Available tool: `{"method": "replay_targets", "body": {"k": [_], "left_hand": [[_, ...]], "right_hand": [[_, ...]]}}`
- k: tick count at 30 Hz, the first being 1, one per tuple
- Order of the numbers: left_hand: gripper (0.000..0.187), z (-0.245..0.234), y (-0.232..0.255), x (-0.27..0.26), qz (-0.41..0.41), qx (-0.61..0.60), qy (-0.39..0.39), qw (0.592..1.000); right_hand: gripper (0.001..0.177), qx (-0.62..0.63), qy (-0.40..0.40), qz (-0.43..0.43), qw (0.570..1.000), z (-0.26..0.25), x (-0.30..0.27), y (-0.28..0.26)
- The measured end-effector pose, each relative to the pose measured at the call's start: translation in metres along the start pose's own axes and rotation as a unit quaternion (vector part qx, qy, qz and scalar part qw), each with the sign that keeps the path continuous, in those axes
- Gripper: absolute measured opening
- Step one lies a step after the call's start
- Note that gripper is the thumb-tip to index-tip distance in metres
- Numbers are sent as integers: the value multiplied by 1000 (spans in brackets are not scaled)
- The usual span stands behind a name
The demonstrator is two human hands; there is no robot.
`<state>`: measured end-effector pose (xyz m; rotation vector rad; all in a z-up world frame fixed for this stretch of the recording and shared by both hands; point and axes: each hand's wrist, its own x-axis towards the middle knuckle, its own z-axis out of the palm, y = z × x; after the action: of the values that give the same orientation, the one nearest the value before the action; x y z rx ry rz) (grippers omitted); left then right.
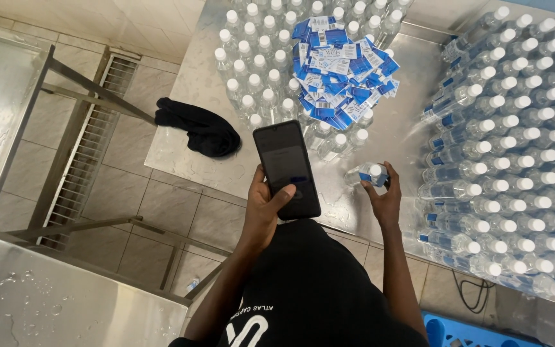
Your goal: The person picks up a water bottle from a large group on a metal table, takes a blue and white label from a pile, and applies it to the bottle. They repeat this process for several bottles, placing the labeled bottles back into the group.
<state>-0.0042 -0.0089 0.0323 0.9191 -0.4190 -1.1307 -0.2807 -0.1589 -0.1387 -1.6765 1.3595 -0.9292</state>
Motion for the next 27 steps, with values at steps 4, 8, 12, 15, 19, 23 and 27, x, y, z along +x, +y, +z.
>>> {"method": "replay_targets", "body": {"k": [4,8,12,15,19,23,27], "left_hand": [[65,2,-1,4,-6,-1,22,1000],[75,0,-5,7,-18,-30,59,998],[62,-8,8,7,-19,-87,58,994],[68,-12,22,7,0,-68,58,996],[65,-38,20,7,6,-74,79,994],[61,-51,29,6,16,-52,97,994],[62,-65,37,5,21,-23,116,993]], "right_hand": [[91,-15,0,4,1000,-1,3,-6],[103,-15,4,12,1000,8,6,6],[116,-14,-15,64,998,17,7,14],[113,-28,-25,105,994,15,3,0],[114,-24,-32,124,992,28,2,13],[115,-20,-38,163,986,40,2,35],[109,-33,-46,191,980,46,9,25]]}}
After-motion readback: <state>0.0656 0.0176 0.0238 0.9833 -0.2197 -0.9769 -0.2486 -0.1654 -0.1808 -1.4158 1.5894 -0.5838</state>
